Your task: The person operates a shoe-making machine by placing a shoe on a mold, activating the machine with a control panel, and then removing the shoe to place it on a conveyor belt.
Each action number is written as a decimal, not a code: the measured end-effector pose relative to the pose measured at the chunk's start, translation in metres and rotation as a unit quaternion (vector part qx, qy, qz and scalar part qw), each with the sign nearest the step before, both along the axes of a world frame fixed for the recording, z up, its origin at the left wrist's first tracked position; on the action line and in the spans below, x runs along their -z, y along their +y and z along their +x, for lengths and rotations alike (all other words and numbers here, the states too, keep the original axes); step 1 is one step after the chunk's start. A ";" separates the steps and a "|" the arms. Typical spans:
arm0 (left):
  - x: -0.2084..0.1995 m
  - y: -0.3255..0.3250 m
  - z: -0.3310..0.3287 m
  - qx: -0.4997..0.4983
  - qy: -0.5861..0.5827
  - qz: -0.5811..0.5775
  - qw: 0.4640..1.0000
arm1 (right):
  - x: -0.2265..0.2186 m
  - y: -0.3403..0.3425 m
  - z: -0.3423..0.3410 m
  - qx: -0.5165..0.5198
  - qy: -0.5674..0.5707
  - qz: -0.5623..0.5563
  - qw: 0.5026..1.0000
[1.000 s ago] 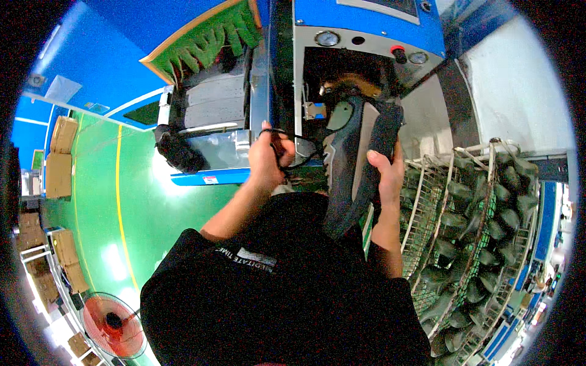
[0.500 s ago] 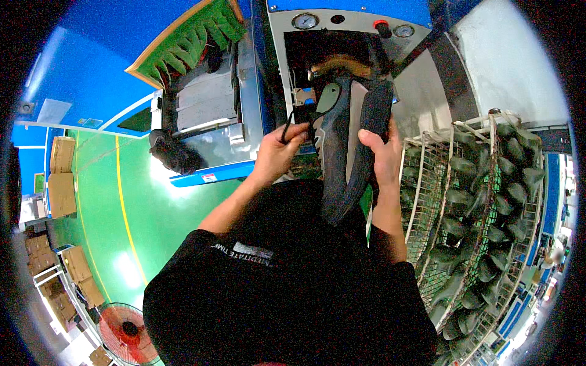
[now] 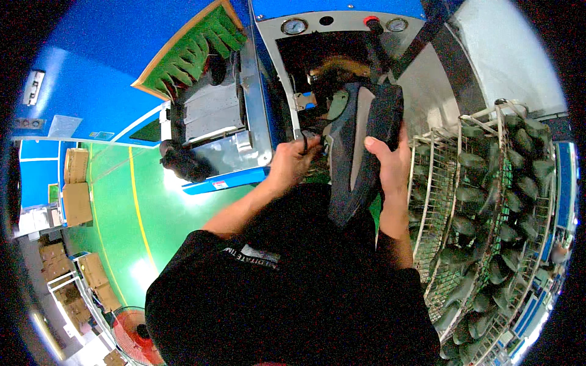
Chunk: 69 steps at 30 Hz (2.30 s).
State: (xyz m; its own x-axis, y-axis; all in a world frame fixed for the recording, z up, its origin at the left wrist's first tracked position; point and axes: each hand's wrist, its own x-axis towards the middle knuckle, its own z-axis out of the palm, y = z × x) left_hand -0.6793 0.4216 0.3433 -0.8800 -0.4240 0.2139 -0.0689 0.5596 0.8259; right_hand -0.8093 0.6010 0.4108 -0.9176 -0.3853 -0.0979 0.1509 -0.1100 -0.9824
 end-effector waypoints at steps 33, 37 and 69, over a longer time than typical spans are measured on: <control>-0.001 0.018 -0.061 -0.005 -0.162 0.267 0.950 | 0.093 0.065 -0.046 -0.075 -0.306 -0.167 0.934; 0.014 0.029 -0.026 0.025 -0.210 0.335 0.918 | 0.068 0.062 -0.053 0.005 -0.296 -0.062 0.953; 0.174 -0.008 -0.063 -0.045 -0.118 0.835 0.535 | 0.029 -0.118 -0.102 -0.154 0.265 0.624 0.719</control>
